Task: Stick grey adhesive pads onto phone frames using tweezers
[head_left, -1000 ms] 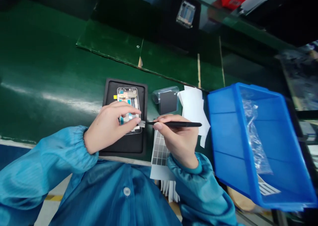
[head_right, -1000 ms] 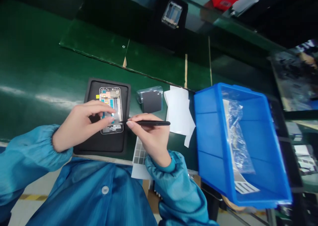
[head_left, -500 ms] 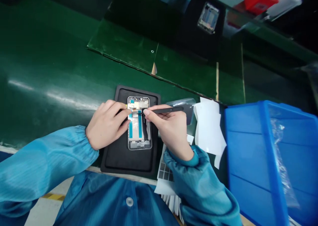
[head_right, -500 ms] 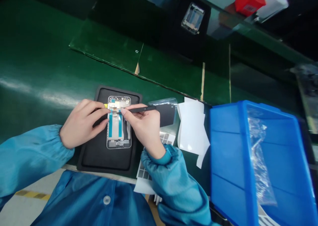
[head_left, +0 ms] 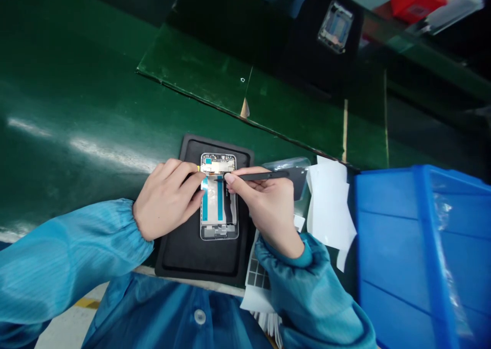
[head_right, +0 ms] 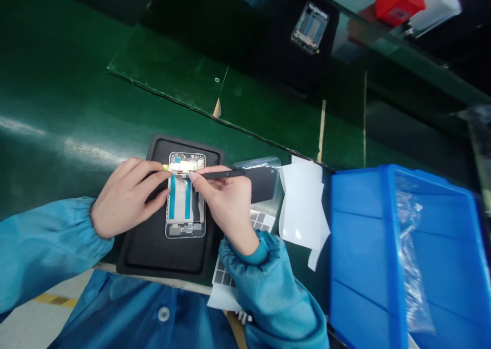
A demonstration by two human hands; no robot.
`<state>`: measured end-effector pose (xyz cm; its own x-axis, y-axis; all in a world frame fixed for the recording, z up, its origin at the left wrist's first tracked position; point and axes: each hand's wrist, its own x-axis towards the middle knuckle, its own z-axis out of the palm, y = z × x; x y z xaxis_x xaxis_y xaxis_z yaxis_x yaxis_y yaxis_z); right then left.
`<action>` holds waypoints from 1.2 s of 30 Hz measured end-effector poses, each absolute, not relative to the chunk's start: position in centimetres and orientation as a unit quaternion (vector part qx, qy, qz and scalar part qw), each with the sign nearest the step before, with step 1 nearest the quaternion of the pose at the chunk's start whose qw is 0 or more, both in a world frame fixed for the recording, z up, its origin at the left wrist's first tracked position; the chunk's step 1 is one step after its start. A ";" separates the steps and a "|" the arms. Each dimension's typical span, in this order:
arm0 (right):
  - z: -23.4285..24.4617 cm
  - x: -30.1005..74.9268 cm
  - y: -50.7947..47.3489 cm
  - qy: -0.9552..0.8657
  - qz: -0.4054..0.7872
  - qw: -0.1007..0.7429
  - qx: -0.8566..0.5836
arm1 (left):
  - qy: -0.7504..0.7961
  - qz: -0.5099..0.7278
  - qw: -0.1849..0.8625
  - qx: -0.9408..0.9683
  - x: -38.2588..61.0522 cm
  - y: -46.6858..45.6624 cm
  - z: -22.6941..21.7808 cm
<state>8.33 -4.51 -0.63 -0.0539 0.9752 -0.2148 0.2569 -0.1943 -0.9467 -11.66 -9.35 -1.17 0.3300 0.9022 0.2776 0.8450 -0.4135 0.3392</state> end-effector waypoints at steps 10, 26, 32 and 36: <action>-0.5 8.0 -4.5 -0.530 0.494 0.358 -0.589 | 0.534 0.219 0.067 0.814 -11.6 -9.3 -1.2; -0.3 8.0 -4.7 -0.538 0.480 0.350 -0.598 | 0.515 0.118 -0.006 0.849 -11.5 -9.5 -0.6; 0.0 9.5 -4.7 -0.526 0.457 0.383 -0.607 | 0.510 0.086 -0.010 0.856 -11.3 -9.5 -0.4; 0.5 10.7 -5.0 -0.530 0.442 0.382 -0.614 | 0.504 0.078 -0.003 0.860 -11.5 -9.3 -0.4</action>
<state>10.65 -5.00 0.48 0.0471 0.9892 -0.1386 0.3131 -0.1464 -0.9384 -11.54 -9.33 -0.39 0.4804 0.8664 0.1365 0.8672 -0.4925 0.0737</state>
